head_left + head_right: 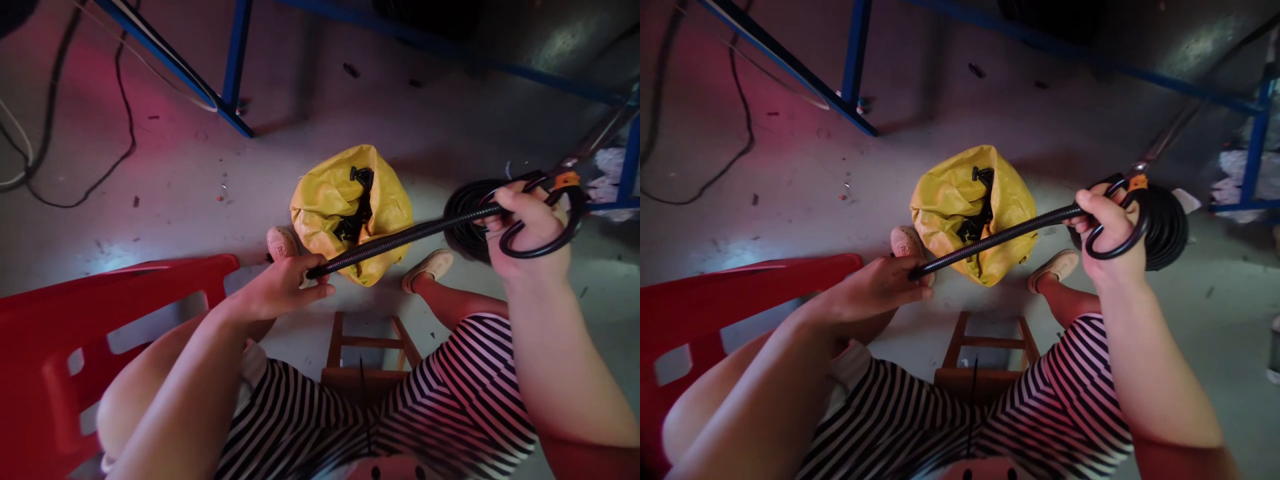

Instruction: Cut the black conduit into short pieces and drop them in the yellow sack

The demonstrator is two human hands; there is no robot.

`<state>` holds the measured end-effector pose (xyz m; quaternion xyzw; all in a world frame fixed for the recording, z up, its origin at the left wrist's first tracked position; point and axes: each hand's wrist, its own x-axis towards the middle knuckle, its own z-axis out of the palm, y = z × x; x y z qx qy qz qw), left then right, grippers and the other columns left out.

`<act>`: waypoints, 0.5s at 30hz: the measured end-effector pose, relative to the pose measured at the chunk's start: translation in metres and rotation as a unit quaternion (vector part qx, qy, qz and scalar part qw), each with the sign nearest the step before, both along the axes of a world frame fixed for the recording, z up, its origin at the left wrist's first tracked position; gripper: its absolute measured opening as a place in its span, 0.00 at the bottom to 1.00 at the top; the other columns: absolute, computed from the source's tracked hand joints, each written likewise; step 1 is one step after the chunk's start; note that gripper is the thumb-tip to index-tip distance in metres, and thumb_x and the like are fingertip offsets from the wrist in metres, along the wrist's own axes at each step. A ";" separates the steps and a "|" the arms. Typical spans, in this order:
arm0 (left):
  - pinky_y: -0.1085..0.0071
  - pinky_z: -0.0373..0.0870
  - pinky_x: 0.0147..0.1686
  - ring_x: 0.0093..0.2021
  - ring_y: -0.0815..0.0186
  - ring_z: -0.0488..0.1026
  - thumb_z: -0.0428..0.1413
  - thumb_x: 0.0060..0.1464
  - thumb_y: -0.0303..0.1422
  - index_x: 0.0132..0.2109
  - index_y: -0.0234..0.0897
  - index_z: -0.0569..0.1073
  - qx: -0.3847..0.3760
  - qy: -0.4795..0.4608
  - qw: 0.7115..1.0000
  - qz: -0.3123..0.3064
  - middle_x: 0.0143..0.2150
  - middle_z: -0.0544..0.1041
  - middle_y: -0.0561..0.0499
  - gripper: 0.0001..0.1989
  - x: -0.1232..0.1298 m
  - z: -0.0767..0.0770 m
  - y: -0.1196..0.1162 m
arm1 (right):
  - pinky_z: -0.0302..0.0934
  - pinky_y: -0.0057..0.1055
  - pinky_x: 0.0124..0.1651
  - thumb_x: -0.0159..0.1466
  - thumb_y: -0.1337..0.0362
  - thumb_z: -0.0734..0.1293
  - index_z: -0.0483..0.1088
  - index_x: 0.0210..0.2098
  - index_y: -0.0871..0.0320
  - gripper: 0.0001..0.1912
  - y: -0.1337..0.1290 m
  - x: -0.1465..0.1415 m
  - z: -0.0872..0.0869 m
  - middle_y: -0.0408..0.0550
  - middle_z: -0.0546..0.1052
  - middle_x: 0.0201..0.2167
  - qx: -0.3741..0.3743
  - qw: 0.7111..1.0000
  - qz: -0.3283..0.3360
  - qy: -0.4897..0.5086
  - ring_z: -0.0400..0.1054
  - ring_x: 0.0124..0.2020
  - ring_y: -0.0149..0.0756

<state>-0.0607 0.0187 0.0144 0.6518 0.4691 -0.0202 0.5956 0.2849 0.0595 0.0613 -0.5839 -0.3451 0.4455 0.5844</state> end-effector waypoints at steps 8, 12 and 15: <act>0.68 0.74 0.46 0.48 0.59 0.77 0.61 0.59 0.40 0.47 0.36 0.76 -0.002 -0.122 0.992 0.033 0.47 0.81 0.46 0.14 0.018 -0.018 -0.007 | 0.50 0.35 0.25 0.48 0.67 0.71 0.68 0.18 0.51 0.08 0.008 0.036 0.006 0.36 0.59 0.15 -0.027 0.998 -0.061 0.006 0.48 0.17 0.28; 0.74 0.65 0.29 0.31 0.67 0.69 0.61 0.58 0.43 0.36 0.35 0.73 -0.037 -0.089 0.995 0.004 0.31 0.74 0.52 0.14 0.023 0.002 -0.003 | 0.51 0.36 0.25 0.49 0.66 0.70 0.66 0.16 0.51 0.10 0.009 0.046 0.005 0.36 0.57 0.15 -0.015 0.998 -0.065 0.013 0.47 0.17 0.27; 0.76 0.56 0.22 0.24 0.71 0.60 0.62 0.58 0.46 0.31 0.35 0.70 -0.091 -0.095 0.991 -0.037 0.24 0.65 0.57 0.19 0.014 0.036 -0.007 | 0.51 0.33 0.22 0.49 0.66 0.69 0.66 0.15 0.53 0.10 0.009 0.049 0.002 0.36 0.56 0.13 -0.033 0.996 -0.078 0.033 0.47 0.16 0.26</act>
